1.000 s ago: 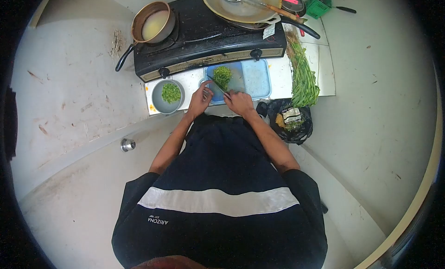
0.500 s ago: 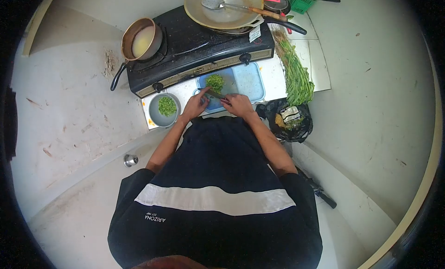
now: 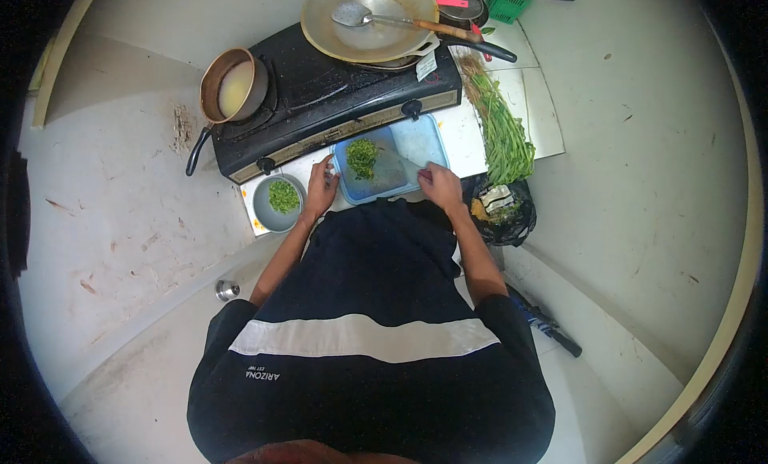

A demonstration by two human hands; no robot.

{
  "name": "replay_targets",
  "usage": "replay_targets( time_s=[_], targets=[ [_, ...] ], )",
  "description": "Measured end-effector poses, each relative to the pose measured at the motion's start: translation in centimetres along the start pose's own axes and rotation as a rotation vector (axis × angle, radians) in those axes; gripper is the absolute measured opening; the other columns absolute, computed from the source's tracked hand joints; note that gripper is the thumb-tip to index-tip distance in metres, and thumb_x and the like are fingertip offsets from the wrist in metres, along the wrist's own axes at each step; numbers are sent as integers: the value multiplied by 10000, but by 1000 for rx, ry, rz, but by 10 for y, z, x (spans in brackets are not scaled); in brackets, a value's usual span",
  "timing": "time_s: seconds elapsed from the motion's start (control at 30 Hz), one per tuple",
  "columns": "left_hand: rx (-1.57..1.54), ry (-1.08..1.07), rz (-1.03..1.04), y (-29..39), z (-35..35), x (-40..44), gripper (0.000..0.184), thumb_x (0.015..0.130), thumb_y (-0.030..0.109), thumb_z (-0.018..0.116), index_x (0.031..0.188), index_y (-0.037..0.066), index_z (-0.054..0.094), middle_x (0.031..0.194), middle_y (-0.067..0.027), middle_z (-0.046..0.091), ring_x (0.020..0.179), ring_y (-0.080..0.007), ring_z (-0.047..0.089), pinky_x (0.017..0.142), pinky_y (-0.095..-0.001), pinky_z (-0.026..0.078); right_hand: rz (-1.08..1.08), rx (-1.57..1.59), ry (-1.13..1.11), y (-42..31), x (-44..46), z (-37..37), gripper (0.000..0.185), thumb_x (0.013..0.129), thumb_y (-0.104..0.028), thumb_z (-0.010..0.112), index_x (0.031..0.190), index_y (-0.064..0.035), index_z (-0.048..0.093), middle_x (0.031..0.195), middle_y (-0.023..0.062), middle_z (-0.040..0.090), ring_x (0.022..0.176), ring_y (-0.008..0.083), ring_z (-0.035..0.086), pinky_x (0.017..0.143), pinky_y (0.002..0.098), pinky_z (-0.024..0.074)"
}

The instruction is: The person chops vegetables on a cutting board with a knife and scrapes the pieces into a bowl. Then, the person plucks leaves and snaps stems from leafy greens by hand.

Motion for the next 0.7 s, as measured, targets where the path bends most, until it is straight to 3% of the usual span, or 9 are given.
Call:
replay_targets(
  time_s=[0.1, 0.13, 0.27, 0.4, 0.57, 0.7],
  targets=[
    [104, 30, 53, -8, 9, -6, 564, 918, 67, 679, 1451, 76, 495, 1294, -203, 509, 1092, -336, 555, 953, -431, 476, 51, 42, 51, 25, 2, -13, 286, 912, -311, 685, 935, -34, 617, 833, 192, 715, 820, 406, 705, 726, 500, 545],
    [119, 51, 63, -8, 11, -7, 554, 918, 99, 688, 1440, 75, 502, 1354, -225, 465, 1168, -380, 511, 1016, -456, 444, 26, 53, 93, 32, 4, -17, 351, 936, -385, 691, 948, -47, 599, 781, 199, 689, 759, 431, 683, 680, 499, 530],
    [210, 156, -48, 2, 26, -19, 553, 921, 172, 696, 1432, 78, 507, 1406, -254, 422, 1237, -442, 436, 1064, -504, 400, 61, 15, 55, 50, 18, -36, 353, 943, -389, 686, 1057, -79, 561, 823, 190, 705, 787, 424, 697, 698, 491, 543],
    [228, 276, -163, 5, 57, -33, 574, 920, 209, 698, 1440, 78, 495, 1416, -264, 409, 1236, -449, 430, 1071, -521, 384, 0, 23, -27, 61, 33, -43, 348, 948, -392, 677, 1032, -72, 569, 840, 174, 716, 811, 407, 704, 722, 496, 545],
    [190, 480, -276, 16, 90, -40, 657, 917, 243, 701, 1497, 75, 441, 1523, -351, 299, 1337, -518, 363, 1135, -546, 330, -113, -55, -191, 72, 46, -50, 351, 951, -374, 643, 1057, -47, 569, 922, 189, 731, 873, 408, 711, 777, 525, 553],
    [62, 685, -474, 20, 110, -31, 789, 898, 371, 740, 1479, -58, 421, 1453, -380, 418, 1339, -514, 419, 1144, -515, 348, -156, -164, -347, 71, 57, -52, 355, 945, -370, 611, 1055, -35, 584, 971, 239, 717, 900, 439, 702, 813, 542, 556]
  ],
)
Point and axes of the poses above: each hand's wrist, its own x-axis towards the middle knuckle, its own z-axis out of the palm, y = z × x, the point moved 1 cm from there along x, towards the middle knuckle
